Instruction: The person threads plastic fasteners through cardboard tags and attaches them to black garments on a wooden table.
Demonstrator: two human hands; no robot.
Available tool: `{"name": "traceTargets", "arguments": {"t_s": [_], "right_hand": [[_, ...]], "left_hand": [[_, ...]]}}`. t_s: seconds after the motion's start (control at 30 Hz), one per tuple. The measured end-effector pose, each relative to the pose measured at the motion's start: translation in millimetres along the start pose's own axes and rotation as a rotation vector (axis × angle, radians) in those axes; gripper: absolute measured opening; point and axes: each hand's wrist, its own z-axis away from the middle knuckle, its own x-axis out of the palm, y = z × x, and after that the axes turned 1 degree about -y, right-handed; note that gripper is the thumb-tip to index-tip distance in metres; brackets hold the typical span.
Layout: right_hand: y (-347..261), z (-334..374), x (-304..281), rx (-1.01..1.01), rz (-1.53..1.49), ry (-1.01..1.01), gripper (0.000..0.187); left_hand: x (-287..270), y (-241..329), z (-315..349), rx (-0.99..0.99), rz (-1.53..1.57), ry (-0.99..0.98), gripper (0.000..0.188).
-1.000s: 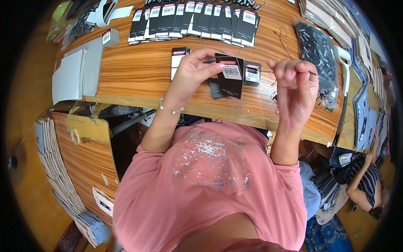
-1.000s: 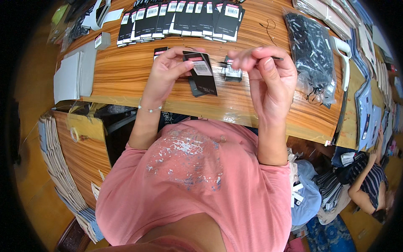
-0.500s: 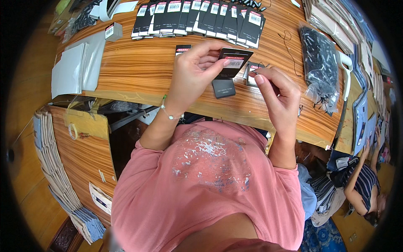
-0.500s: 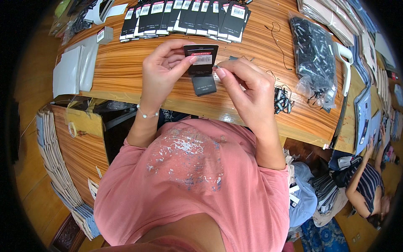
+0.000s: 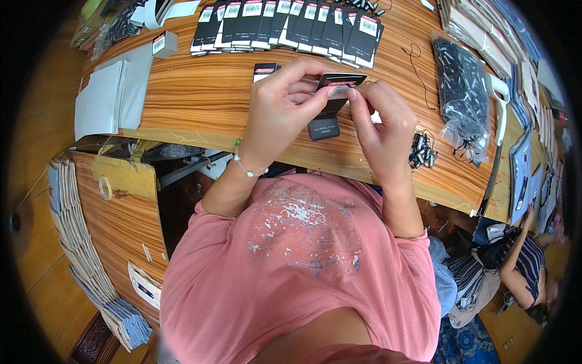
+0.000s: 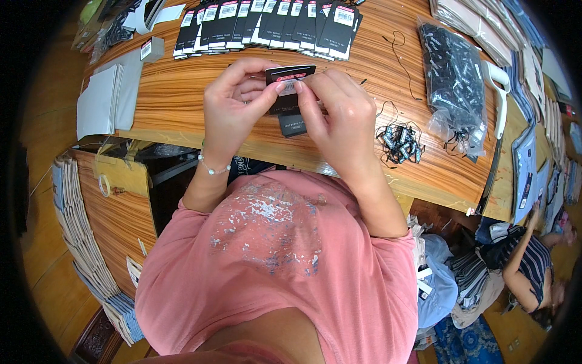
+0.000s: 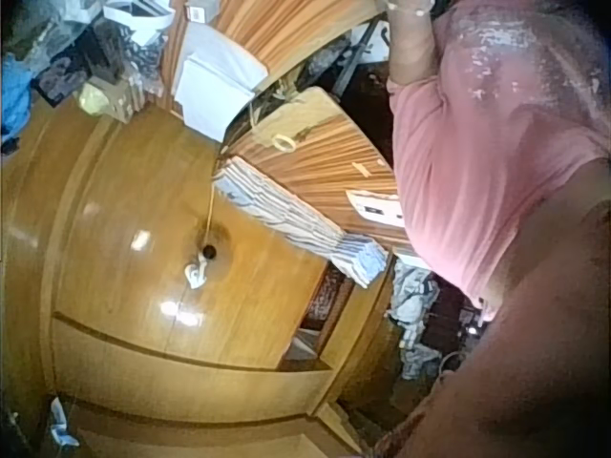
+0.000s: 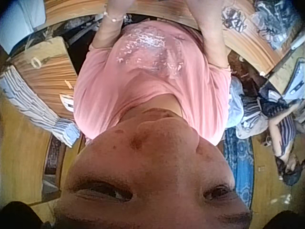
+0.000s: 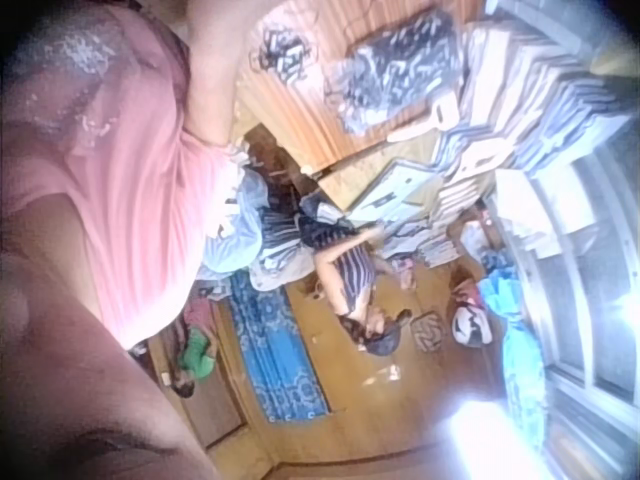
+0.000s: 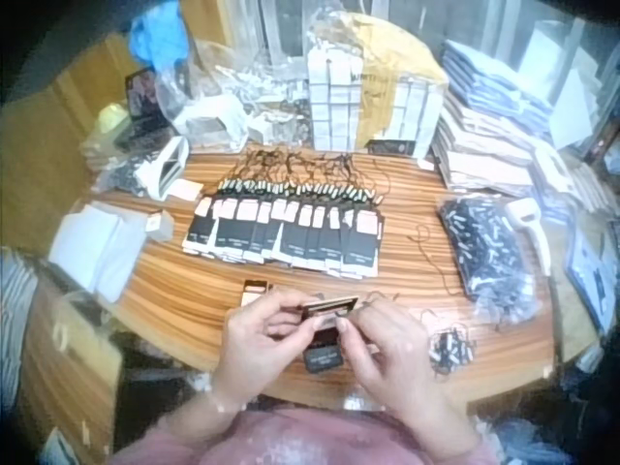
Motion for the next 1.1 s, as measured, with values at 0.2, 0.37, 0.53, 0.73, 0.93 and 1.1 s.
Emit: {"name": "traceTargets", "arguments": {"t_s": [0.2,0.37,0.53,0.73,0.93,1.1], "right_hand": [[1.5,0.9,2.9,-0.016,0.056,0.028,0.005],[1.4,0.5,4.7,-0.053,0.076,0.064,0.006],[-0.1,1.3,6.9,0.014,-0.010,0.059,0.005],[-0.7,5.8,13.3,0.363,-0.591,0.083,0.009],[-0.2,7.3,13.9,0.223,-0.350,0.098,0.014],[1.8,7.6,13.9,0.218,-0.391,0.100,0.015]], "left_hand": [[1.6,-1.8,1.1,0.038,-0.016,-0.002,0.018],[1.2,-1.2,0.6,0.064,0.000,-0.017,0.017],[-0.9,1.4,2.3,0.022,-0.065,-0.053,0.016],[2.1,5.5,3.3,0.093,-0.129,-0.043,0.016],[1.9,6.1,4.0,0.121,-0.114,-0.056,0.016],[0.0,9.2,4.2,0.117,-0.136,-0.094,0.018]]}}
